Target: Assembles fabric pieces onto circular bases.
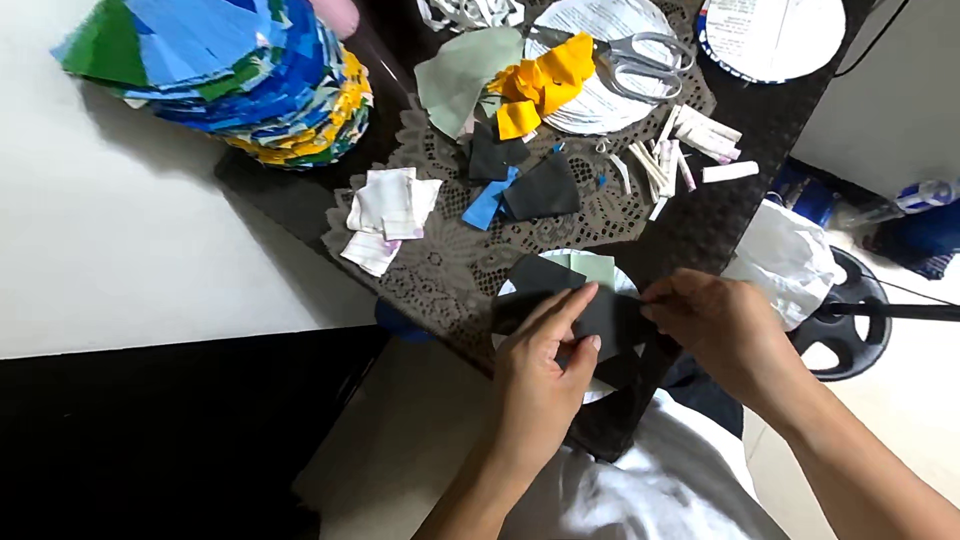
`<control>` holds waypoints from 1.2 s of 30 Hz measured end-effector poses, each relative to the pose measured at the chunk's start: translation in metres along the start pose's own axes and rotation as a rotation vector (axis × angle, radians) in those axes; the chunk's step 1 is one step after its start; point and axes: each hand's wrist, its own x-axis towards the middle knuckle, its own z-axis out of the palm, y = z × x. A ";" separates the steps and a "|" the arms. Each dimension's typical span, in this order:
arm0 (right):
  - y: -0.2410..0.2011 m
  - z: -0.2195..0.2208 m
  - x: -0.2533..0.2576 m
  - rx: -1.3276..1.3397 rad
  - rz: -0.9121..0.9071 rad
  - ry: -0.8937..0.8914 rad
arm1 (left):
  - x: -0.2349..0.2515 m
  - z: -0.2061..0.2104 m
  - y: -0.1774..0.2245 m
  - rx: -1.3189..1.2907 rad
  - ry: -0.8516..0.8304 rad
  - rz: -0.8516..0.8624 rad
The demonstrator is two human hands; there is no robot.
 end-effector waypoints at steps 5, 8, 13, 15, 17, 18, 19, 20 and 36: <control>0.003 0.003 0.008 -0.158 -0.074 0.010 | 0.003 0.006 0.002 0.148 0.013 -0.013; 0.005 0.006 0.009 -0.186 -0.102 -0.002 | -0.001 0.008 0.003 0.185 0.019 -0.008; 0.009 0.010 0.008 -0.221 -0.142 -0.002 | -0.002 0.010 0.002 0.238 0.025 0.003; 0.010 0.010 0.008 -0.237 -0.159 -0.006 | -0.002 0.009 0.002 0.248 0.022 -0.004; 0.011 0.011 0.008 -0.247 -0.171 -0.007 | -0.001 0.009 0.001 0.263 0.013 -0.007; 0.011 0.011 0.008 -0.253 -0.177 -0.005 | 0.000 0.009 0.001 0.272 0.008 -0.007; 0.012 0.011 0.008 -0.259 -0.183 0.000 | 0.000 0.009 0.001 0.282 -0.001 -0.007; 0.012 0.012 0.009 -0.261 -0.187 0.003 | 0.001 0.009 0.002 0.295 -0.013 -0.009; 0.053 0.048 -0.056 -0.267 -0.330 0.426 | 0.005 0.005 -0.002 0.339 -0.072 -0.011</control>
